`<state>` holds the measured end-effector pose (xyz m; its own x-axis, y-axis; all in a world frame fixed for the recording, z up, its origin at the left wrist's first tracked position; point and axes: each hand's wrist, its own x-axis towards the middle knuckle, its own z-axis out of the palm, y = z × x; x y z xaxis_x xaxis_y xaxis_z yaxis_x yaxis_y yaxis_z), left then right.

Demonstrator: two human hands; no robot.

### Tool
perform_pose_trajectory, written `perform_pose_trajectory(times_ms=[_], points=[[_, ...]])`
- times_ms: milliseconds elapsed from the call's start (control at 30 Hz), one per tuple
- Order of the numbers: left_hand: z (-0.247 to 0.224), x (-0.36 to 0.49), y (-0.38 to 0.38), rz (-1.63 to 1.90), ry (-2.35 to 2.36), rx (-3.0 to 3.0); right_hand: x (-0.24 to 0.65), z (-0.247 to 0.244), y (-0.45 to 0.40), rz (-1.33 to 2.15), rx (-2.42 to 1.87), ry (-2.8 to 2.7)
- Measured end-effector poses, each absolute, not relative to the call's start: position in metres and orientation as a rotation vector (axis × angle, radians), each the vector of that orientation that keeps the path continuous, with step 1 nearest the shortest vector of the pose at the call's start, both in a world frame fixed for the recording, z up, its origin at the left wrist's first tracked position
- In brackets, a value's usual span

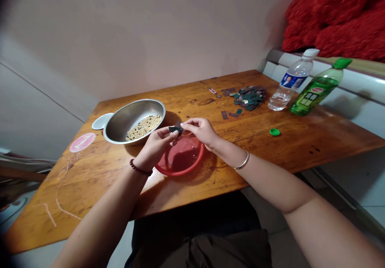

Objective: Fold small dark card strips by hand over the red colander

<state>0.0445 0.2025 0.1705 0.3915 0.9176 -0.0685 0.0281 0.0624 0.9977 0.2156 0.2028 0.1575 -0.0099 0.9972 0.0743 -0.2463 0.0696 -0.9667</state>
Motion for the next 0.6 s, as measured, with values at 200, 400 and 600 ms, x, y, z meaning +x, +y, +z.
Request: perform_pose_trajectory(times_ms=[200,400,600], points=[[0.175,0.044,0.198,1.184,1.026,2.131,0.22,0.159,0.207,1.123,-1.017,-1.094],[0.171,0.04,0.196,1.217,1.145,2.776,0.224,0.166,0.207,1.203,-0.998,-1.008],[0.171,0.04,0.196,1.219,1.182,2.798,0.228,0.163,0.21,1.304,-0.989,-0.91]])
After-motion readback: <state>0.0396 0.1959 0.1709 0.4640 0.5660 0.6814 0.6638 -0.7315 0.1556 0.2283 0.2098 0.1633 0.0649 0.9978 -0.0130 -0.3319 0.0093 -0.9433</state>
